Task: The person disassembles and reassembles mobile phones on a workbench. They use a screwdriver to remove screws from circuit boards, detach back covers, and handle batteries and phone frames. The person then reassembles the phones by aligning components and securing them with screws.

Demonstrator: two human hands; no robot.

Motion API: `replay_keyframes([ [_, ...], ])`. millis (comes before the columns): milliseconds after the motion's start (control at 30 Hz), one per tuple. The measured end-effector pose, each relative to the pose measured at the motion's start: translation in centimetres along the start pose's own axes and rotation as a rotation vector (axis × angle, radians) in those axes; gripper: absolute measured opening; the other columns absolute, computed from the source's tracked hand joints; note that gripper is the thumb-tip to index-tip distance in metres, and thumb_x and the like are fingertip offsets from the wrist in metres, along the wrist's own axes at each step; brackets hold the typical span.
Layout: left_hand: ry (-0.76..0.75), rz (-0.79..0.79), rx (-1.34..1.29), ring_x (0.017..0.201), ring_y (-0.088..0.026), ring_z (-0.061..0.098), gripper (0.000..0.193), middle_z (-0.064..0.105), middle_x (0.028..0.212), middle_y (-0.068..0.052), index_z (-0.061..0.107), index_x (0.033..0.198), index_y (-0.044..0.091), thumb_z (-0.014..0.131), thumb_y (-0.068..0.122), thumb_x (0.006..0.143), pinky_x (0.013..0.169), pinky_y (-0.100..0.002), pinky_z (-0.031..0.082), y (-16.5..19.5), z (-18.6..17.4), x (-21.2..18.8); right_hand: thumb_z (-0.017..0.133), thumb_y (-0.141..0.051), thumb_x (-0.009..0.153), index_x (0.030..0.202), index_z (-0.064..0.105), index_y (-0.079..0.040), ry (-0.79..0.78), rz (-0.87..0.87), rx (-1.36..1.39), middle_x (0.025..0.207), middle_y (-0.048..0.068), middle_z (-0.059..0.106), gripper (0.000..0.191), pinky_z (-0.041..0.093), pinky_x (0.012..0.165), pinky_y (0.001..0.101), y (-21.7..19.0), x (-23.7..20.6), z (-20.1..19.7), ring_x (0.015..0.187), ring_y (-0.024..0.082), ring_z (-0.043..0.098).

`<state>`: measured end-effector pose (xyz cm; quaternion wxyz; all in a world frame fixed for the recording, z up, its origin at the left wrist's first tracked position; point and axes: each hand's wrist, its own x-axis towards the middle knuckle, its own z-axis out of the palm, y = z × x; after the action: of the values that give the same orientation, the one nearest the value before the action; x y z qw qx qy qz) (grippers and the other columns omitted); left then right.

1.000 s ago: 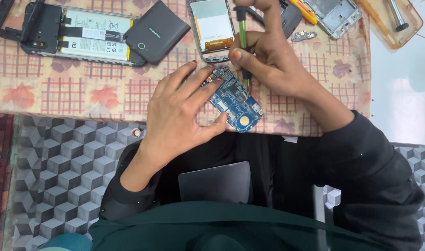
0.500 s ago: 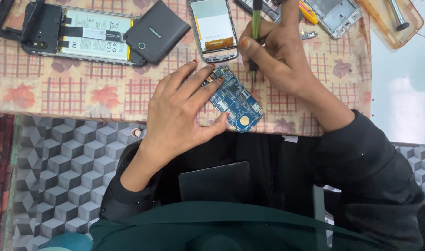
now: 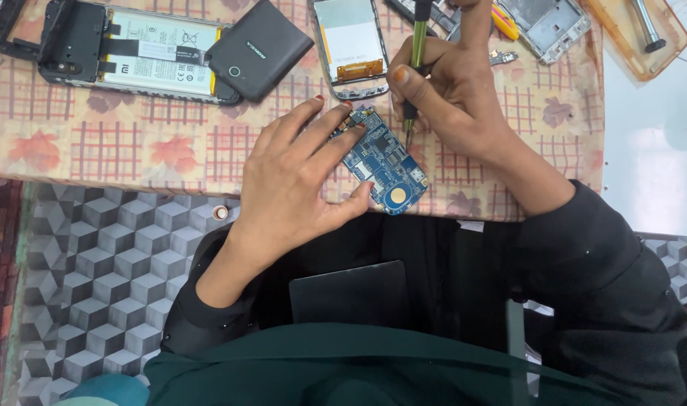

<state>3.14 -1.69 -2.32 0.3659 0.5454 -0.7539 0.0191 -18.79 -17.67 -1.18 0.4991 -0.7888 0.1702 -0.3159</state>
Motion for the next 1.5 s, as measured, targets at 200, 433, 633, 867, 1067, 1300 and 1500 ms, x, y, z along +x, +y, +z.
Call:
replay_keyframes([
  [200,-0.005,-0.003,-0.004,0.134,-0.035,0.054,0.056,0.066,0.137,-0.009,0.073,0.128,0.009,0.075,0.047,0.088,0.106,-0.049,0.048,0.0,-0.1,0.0,0.056,-0.007,0.121,0.156,-0.021,-0.013,0.062,0.071,-0.055,0.105,0.013,0.069,0.085,0.058,0.064,0.0231,-0.5,0.3,0.2,0.077,0.013,0.067],
  [433,-0.01,-0.003,-0.005,0.134,-0.034,0.054,0.055,0.065,0.138,-0.009,0.072,0.127,0.008,0.075,0.047,0.088,0.107,-0.05,0.047,0.0,-0.1,0.0,0.055,-0.006,0.123,0.158,-0.023,-0.013,0.039,0.045,0.044,0.102,0.013,0.067,0.086,0.058,0.075,0.0229,0.6,0.5,0.0,0.081,0.014,0.064],
  [633,-0.008,-0.008,-0.008,0.134,-0.034,0.054,0.055,0.065,0.139,-0.008,0.072,0.127,0.009,0.075,0.046,0.087,0.107,-0.05,0.047,0.0,0.0,0.0,0.058,-0.009,0.119,0.161,-0.019,-0.013,0.015,0.104,0.146,0.1,0.014,0.069,0.088,0.062,0.07,0.025,-0.6,0.9,0.5,0.081,0.017,0.073],
  [867,-0.006,-0.008,-0.005,0.135,-0.033,0.054,0.054,0.065,0.139,-0.008,0.072,0.126,0.009,0.075,0.046,0.087,0.107,-0.05,0.048,0.0,0.1,0.0,0.057,-0.01,0.118,0.155,-0.012,-0.013,-0.029,0.08,0.066,0.104,0.014,0.067,0.078,0.064,0.061,0.0229,-1.3,0.8,0.8,0.08,0.018,0.074],
  [1067,-0.004,-0.004,-0.009,0.134,-0.034,0.054,0.054,0.064,0.139,-0.008,0.073,0.127,0.009,0.075,0.047,0.088,0.106,-0.05,0.048,0.0,0.0,-0.1,0.053,-0.005,0.123,0.16,-0.017,-0.017,0.041,0.014,-0.045,0.104,0.014,0.066,0.08,0.057,0.066,0.0219,-0.5,0.4,0.0,0.077,0.015,0.066],
  [1300,-0.008,-0.001,-0.01,0.134,-0.034,0.054,0.054,0.065,0.139,-0.008,0.072,0.127,0.009,0.075,0.047,0.088,0.106,-0.05,0.048,0.0,0.1,0.0,0.057,-0.005,0.121,0.158,-0.014,-0.013,0.052,0.073,-0.055,0.101,0.014,0.068,0.08,0.055,0.063,0.023,-0.3,0.2,0.1,0.075,0.013,0.065],
  [1500,-0.005,-0.001,-0.009,0.135,-0.034,0.054,0.054,0.065,0.139,-0.009,0.072,0.127,0.008,0.074,0.046,0.089,0.107,-0.05,0.048,-0.1,0.1,-0.1,0.058,-0.007,0.121,0.159,-0.017,-0.014,0.073,0.092,-0.001,0.099,0.013,0.067,0.085,0.059,0.065,0.0237,-0.7,0.6,0.2,0.074,0.014,0.065],
])
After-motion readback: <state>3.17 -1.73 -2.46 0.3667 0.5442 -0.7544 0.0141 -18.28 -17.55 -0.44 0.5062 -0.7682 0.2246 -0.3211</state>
